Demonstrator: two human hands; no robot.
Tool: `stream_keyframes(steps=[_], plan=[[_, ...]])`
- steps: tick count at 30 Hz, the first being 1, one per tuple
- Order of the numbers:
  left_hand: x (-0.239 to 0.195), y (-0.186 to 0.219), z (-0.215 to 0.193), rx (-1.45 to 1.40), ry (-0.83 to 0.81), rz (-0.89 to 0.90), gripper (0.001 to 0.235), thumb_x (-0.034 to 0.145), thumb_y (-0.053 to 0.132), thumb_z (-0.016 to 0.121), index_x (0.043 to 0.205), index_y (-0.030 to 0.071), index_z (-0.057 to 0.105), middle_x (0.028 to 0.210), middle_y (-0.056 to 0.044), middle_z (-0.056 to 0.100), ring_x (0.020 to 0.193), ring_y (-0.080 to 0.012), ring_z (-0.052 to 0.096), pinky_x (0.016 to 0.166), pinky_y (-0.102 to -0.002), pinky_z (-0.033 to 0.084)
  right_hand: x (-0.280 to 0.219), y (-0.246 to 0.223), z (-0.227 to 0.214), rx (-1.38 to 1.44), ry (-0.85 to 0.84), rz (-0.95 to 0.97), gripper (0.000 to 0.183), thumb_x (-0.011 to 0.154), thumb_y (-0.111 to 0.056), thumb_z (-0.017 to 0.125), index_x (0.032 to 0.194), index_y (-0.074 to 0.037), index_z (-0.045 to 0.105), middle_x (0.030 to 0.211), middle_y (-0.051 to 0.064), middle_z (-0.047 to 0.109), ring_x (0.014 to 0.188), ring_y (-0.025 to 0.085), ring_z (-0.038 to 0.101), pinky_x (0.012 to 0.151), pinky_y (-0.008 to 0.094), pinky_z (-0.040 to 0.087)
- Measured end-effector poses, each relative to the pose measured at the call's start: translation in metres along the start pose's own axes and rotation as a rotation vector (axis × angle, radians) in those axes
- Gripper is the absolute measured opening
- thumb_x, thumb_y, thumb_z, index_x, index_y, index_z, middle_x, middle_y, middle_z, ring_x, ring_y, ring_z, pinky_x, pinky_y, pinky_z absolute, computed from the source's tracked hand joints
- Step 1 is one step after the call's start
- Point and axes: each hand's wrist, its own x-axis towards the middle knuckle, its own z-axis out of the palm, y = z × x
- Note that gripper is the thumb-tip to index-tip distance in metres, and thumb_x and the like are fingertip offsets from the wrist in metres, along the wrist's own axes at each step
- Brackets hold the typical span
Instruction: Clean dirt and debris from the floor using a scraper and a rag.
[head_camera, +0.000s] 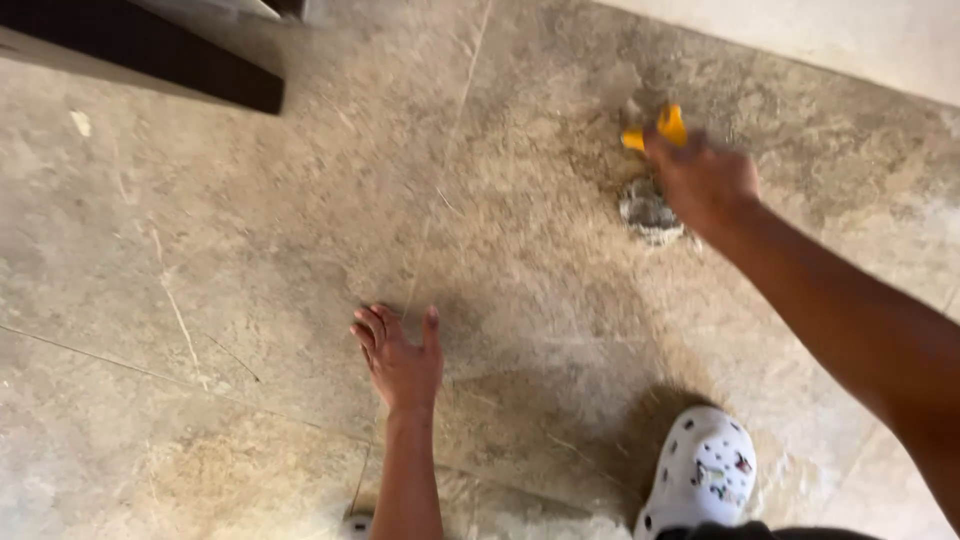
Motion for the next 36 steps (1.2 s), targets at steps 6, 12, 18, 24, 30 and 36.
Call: stream_keyframes(steps=[6,12,18,24,30,36], plan=[[0.003,0.000,-0.005,-0.019,0.011,0.024,0.093,0.099,0.067,0.041,0.156,-0.005,0.027,0.164,-0.028,0.018,0.152,-0.0478,0.015,0.121,-0.051,0.024,-0.001,0.005,0.010,-0.070,0.164,-0.043,0.040,0.107,-0.021,0.051,0.147,-0.019,0.051,0.093,0.021,0.067,0.057,0.023,0.064,0.038,0.035,0.047],[-0.005,-0.006,-0.012,-0.005,-0.045,0.023,0.094,0.098,0.067,0.040,0.157,-0.004,0.024,0.165,-0.027,0.016,0.152,-0.0464,0.014,0.121,-0.050,0.023,-0.010,0.001,0.002,-0.039,0.092,0.037,0.041,0.114,-0.020,0.046,0.153,-0.010,0.047,0.093,0.025,0.068,0.052,0.022,0.062,0.032,0.033,0.046],[0.002,-0.003,-0.027,0.005,-0.164,-0.019,0.091,0.099,0.068,0.037,0.158,0.000,0.023,0.166,-0.024,0.014,0.153,-0.0441,0.014,0.122,-0.050,0.024,-0.045,-0.058,-0.015,0.526,0.108,0.158,0.036,0.108,-0.025,0.046,0.143,-0.023,0.052,0.130,0.022,0.060,0.055,0.020,0.064,0.032,0.032,0.047],[-0.001,-0.007,-0.031,-0.051,-0.210,-0.045,0.086,0.096,0.065,0.037,0.158,0.007,0.026,0.168,-0.017,0.014,0.154,-0.0398,0.017,0.115,-0.052,0.033,-0.063,-0.070,0.018,0.434,0.405,-0.133,0.062,0.106,-0.038,0.051,0.154,0.000,0.039,0.134,0.025,0.053,0.118,0.037,0.058,0.099,0.051,0.052],[0.001,-0.006,-0.019,-0.053,-0.116,-0.013,0.084,0.097,0.063,0.043,0.154,0.002,0.035,0.165,-0.022,0.022,0.151,-0.0456,0.021,0.115,-0.053,0.034,-0.026,-0.024,0.059,-0.033,0.430,-0.042,0.059,0.098,-0.035,0.053,0.147,-0.003,0.045,0.157,0.021,0.040,0.145,0.037,0.037,0.115,0.056,0.032],[0.003,-0.012,-0.017,-0.061,-0.046,0.016,0.082,0.098,0.062,0.045,0.152,0.001,0.040,0.164,-0.025,0.028,0.149,-0.0483,0.026,0.115,-0.052,0.035,0.000,-0.020,0.046,0.029,0.422,-0.143,0.052,0.103,-0.022,0.057,0.149,0.002,0.054,0.148,0.015,0.048,0.137,0.032,0.043,0.110,0.048,0.041]])
